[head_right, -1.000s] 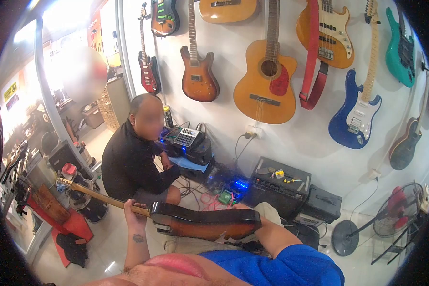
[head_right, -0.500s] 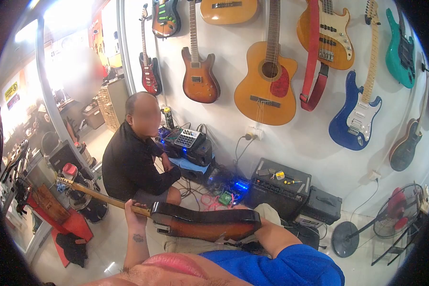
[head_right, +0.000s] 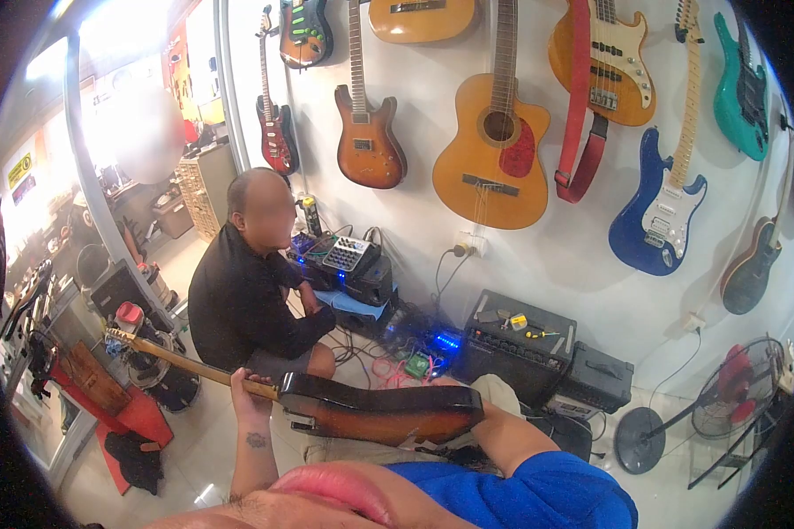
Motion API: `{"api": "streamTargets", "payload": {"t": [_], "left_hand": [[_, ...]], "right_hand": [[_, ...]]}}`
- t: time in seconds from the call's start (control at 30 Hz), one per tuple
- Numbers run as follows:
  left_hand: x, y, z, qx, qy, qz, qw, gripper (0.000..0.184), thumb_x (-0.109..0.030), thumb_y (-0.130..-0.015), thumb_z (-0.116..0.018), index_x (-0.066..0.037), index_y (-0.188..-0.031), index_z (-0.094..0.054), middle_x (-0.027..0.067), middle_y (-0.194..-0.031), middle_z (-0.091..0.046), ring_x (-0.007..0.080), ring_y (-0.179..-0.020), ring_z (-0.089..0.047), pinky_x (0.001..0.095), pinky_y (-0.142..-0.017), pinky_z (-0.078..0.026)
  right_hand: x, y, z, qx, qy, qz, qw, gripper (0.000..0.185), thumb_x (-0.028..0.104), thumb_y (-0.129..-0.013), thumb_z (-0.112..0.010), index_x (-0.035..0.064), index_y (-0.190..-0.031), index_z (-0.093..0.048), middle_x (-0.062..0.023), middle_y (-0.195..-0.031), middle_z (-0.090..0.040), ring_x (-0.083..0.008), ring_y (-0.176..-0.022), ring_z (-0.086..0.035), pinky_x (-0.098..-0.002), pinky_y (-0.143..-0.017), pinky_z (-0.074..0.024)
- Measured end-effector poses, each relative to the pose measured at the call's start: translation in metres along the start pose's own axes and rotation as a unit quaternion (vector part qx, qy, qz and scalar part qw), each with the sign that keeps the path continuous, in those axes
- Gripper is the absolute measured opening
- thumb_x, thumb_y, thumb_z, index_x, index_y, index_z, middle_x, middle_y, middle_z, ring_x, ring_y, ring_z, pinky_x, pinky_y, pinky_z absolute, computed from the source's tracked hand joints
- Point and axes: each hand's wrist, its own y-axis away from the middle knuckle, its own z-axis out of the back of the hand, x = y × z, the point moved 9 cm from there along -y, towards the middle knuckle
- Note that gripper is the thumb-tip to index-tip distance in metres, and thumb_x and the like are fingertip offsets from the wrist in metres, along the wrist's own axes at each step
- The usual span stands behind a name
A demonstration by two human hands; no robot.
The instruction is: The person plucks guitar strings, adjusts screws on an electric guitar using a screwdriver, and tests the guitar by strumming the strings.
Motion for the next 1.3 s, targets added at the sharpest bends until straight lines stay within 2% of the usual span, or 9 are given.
{"api": "streamTargets", "payload": {"t": [0.63, 0.8, 0.87, 0.97, 1.0, 1.07, 1.2, 1.27, 1.3], "left_hand": [[-0.001, -0.002, 0.003, -0.002, 0.009, -0.014, 1.000, 0.019, -0.031, -0.088, -0.075, -0.015, -0.089, -0.063, -0.0009, -0.074, -0.061, 0.0176, -0.073, -0.062, 0.0388, -0.079, -0.056], [0.000, -0.010, 0.007, 0.070, 0.010, -0.011, 0.997, 0.014, -0.027, -0.092, -0.070, -0.015, -0.090, -0.065, 0.0008, -0.084, -0.064, 0.0202, -0.078, -0.063, 0.0398, -0.079, -0.056], [-0.005, 0.009, -0.004, -0.005, -0.065, -0.002, 0.998, 0.016, -0.028, -0.092, -0.070, -0.013, -0.095, -0.064, -0.0008, -0.080, -0.062, 0.0178, -0.081, -0.063, 0.0370, -0.081, -0.056], [-0.002, 0.021, -0.008, 0.001, -0.070, 0.022, 0.997, 0.020, -0.029, -0.091, -0.071, -0.011, -0.096, -0.065, 0.0007, -0.083, -0.062, 0.0184, -0.083, -0.063, 0.0373, -0.082, -0.057], [0.000, 0.016, -0.008, 0.034, -0.037, 0.047, 0.998, 0.020, -0.029, -0.091, -0.071, -0.010, -0.097, -0.065, 0.0013, -0.084, -0.062, 0.0188, -0.083, -0.063, 0.0376, -0.083, -0.056], [-0.004, -0.006, 0.011, 0.091, -0.034, 0.060, 0.993, 0.021, -0.028, -0.093, -0.070, -0.009, -0.100, -0.063, 0.0017, -0.084, -0.062, 0.0192, -0.084, -0.063, 0.0376, -0.089, -0.054], [-0.007, -0.020, 0.017, 0.119, -0.121, 0.045, 0.984, 0.032, -0.034, -0.099, -0.059, -0.005, -0.112, -0.064, 0.0077, -0.090, -0.070, 0.0247, -0.094, -0.068, 0.0411, -0.088, -0.057], [-0.008, -0.017, 0.017, 0.116, -0.141, 0.011, 0.983, 0.032, -0.033, -0.098, -0.060, -0.005, -0.114, -0.062, 0.0077, -0.095, -0.067, 0.0239, -0.094, -0.065, 0.0404, -0.089, -0.055], [-0.009, -0.009, 0.014, 0.061, -0.180, -0.044, 0.981, 0.031, -0.031, -0.096, -0.063, -0.006, -0.115, -0.061, 0.0051, -0.092, -0.063, 0.0212, -0.090, -0.062, 0.0384, -0.088, -0.054]], "right_hand": [[0.007, 0.007, 0.001, -0.002, 0.011, 0.019, 1.000, 0.026, 0.029, -0.087, -0.071, 0.0052, -0.099, -0.072, -0.0151, -0.086, -0.068, -0.0281, -0.084, -0.068, -0.0457, -0.076, -0.0523], [0.037, 0.025, 0.039, -0.106, 0.095, 0.108, 0.984, 0.026, 0.029, -0.088, -0.071, 0.0054, -0.098, -0.071, -0.0153, -0.085, -0.068, -0.0286, -0.083, -0.067, -0.0460, -0.076, -0.0522], [0.036, 0.039, 0.092, -0.161, 0.082, 0.079, 0.980, 0.026, 0.029, -0.088, -0.071, 0.0055, -0.098, -0.071, -0.0153, -0.085, -0.068, -0.0288, -0.083, -0.067, -0.0461, -0.076, -0.0522], [-0.031, 0.075, 0.174, -0.256, -0.037, -0.021, 0.966, 0.025, 0.025, -0.087, -0.074, 0.0056, -0.103, -0.074, -0.0138, -0.097, -0.074, -0.0275, -0.088, -0.069, -0.0435, -0.079, -0.0540], [-0.070, 0.086, 0.196, -0.340, -0.010, -0.055, 0.939, 0.025, 0.025, -0.086, -0.075, 0.0053, -0.102, -0.075, -0.0119, -0.092, -0.074, -0.0248, -0.085, -0.069, -0.0409, -0.078, -0.0545], [-0.178, 0.107, 0.212, -0.391, -0.192, -0.210, 0.875, 0.029, 0.029, -0.088, -0.075, 0.0060, -0.106, -0.076, -0.0157, -0.091, -0.076, -0.0304, -0.088, -0.072, -0.0420, -0.083, -0.0552], [-0.320, 0.157, 0.246, -0.486, -0.096, -0.366, 0.788, 0.037, 0.034, -0.083, -0.080, 0.0063, -0.106, -0.076, -0.0180, -0.103, -0.076, -0.0338, -0.104, -0.072, -0.0454, -0.092, -0.0539], [-0.355, 0.166, 0.270, -0.537, -0.059, -0.371, 0.755, 0.024, 0.021, -0.088, -0.078, 0.0016, -0.100, -0.073, -0.0088, -0.082, -0.076, -0.0190, -0.073, -0.071, -0.0357, -0.072, -0.0553], [-0.370, 0.161, 0.281, -0.524, -0.057, -0.383, 0.759, 0.028, 0.026, -0.088, -0.076, 0.0022, -0.102, -0.073, -0.0123, -0.091, -0.075, -0.0253, -0.084, -0.070, -0.0392, -0.079, -0.0546]]}}
